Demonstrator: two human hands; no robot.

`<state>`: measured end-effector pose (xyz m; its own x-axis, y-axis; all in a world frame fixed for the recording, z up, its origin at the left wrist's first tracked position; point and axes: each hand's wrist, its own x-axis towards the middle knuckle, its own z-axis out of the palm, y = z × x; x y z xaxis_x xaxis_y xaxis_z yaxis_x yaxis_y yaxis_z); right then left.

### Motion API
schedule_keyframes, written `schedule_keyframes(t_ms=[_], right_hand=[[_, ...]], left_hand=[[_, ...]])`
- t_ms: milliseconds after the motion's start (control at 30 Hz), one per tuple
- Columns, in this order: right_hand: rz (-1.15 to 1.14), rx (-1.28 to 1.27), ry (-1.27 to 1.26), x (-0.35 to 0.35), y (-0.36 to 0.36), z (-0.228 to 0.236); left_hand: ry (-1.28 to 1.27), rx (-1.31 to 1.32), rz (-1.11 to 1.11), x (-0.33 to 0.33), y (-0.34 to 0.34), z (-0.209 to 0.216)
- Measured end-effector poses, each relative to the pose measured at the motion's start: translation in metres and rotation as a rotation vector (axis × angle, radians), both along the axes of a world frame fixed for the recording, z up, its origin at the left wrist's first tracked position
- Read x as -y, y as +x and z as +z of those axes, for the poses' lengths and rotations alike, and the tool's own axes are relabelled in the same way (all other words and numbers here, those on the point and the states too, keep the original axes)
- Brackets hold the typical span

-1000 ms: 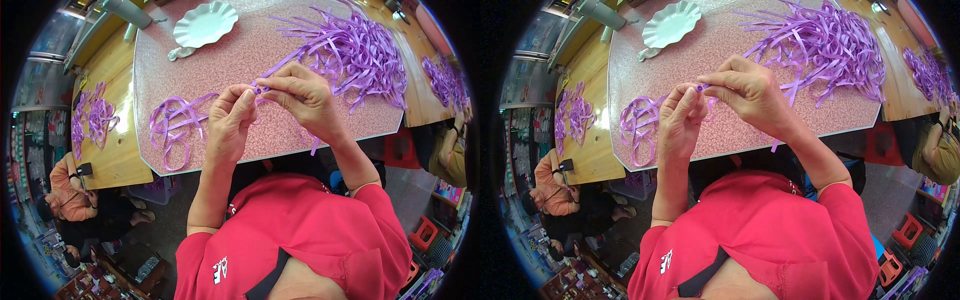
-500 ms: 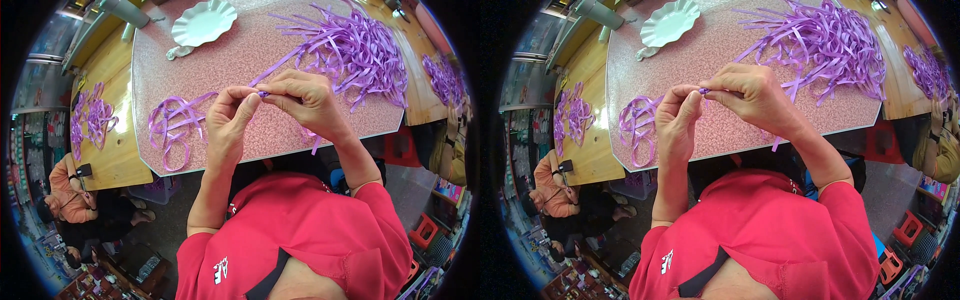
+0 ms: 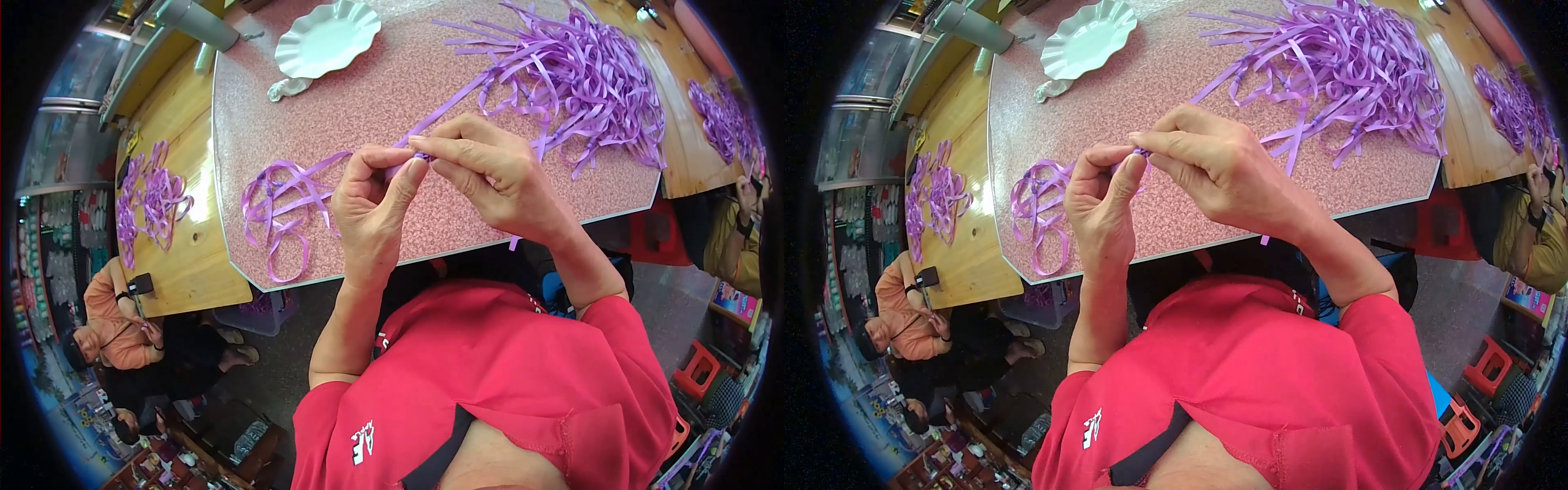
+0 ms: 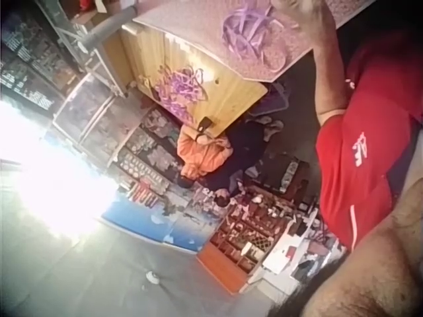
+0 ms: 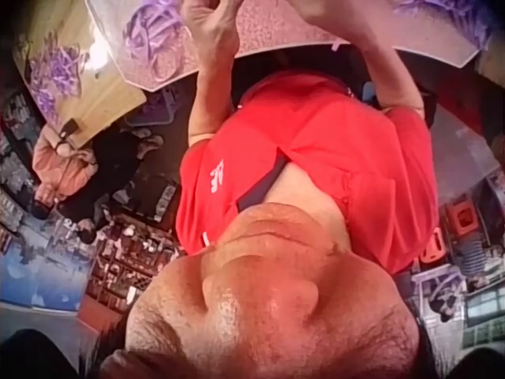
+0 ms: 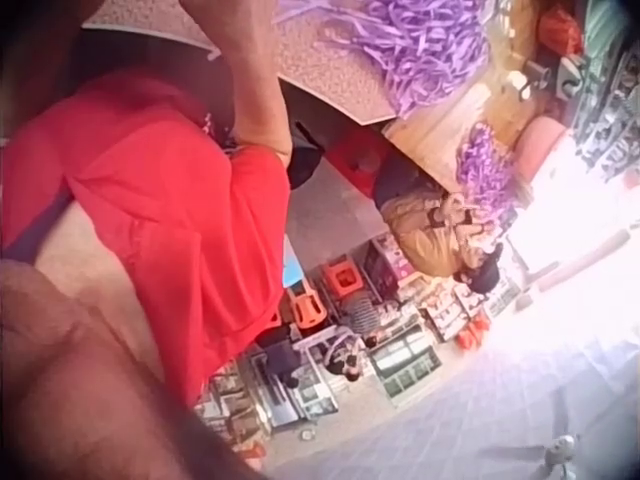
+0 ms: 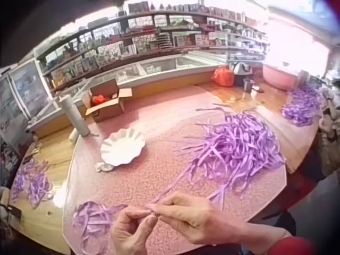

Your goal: Looping and tying purple plastic strips at a workstation.

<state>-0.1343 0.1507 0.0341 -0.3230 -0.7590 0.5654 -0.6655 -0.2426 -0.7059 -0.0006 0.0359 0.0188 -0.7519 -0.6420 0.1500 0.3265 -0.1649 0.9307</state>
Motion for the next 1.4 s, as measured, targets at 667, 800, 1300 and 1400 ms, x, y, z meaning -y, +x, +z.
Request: schedule_keyframes(t_ms=[667, 800, 1300, 1400], right_hand=[[0.181, 0.929, 0.233, -0.013, 0.001, 0.012], [0.065, 0.643, 0.08, -0.01, 0.009, 0.006], [0.031, 0.852, 0.069, -0.011, 0.019, 0.006], [0.081, 0.942, 0.114, -0.01, 0.013, 0.008]], left_hand=[[0.064, -0.108, -0.152, 0.002, 0.001, -0.005], [0.046, -0.105, -0.121, 0.002, 0.0, -0.008], [-0.563, -0.091, 0.179, -0.003, -0.001, -0.012], [-0.705, -0.097, 0.214, 0.002, -0.003, -0.013]])
